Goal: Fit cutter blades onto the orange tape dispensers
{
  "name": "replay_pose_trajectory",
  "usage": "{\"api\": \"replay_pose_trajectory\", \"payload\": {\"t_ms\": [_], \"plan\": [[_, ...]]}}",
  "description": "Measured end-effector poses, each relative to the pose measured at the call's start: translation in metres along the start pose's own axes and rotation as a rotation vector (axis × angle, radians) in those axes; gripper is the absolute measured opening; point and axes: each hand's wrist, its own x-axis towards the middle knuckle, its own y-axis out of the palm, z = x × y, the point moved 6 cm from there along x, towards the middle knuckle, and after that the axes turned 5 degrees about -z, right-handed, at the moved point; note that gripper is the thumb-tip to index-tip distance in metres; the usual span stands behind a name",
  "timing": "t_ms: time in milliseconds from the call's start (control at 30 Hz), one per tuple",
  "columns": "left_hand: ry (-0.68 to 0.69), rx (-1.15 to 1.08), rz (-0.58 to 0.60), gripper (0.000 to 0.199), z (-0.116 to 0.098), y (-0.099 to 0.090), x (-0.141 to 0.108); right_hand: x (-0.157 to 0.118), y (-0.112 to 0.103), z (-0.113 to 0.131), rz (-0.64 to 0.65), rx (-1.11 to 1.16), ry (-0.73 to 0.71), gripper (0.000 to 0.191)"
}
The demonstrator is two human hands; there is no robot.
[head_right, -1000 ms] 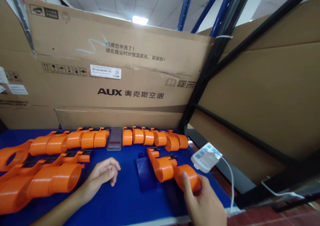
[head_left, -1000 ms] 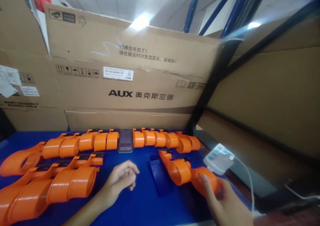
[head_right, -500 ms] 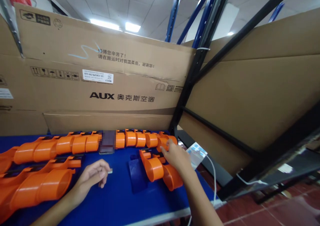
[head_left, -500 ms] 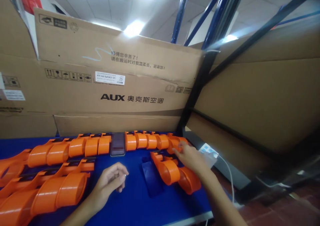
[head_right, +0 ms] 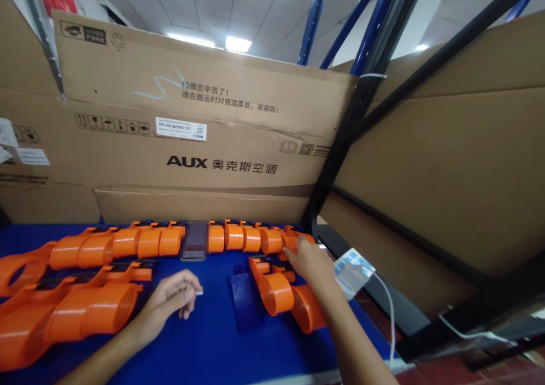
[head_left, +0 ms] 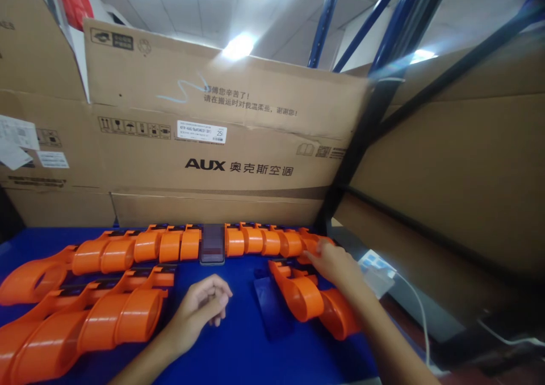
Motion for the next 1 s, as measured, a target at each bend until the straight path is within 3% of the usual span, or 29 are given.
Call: {"api": "replay_pose_trajectory", "payload": {"t_ms": [167,500,700,833,1000], "plan": [[-0.004,0.004,-0.016,0.028,-0.002,0.0,0.0,0.006,-0.006,-0.004,-0.067,0.035,-0.003,0.04],[-0.008,-0.003,-0.023,0.029,-0.005,0.001,-0.002,0.01,-0.038,-0.011,-0.441,0.254,-0.034,0.034],[-0.008,-0.007,-0.068,0.027,-0.001,-0.003,0.002,-0.006,-0.075,-0.009,-0.698,0.385,-0.031,0.039],[0.035,-0.066,-0.169,0.026,-0.005,-0.009,0.005,-0.038,-0.105,0.012,-0.803,0.596,-0.098,0.04],[0.089,-0.286,-0.278,0.041,-0.019,-0.015,0.004,-0.097,-0.119,0.084,-0.634,0.874,-0.462,0.036]]}}
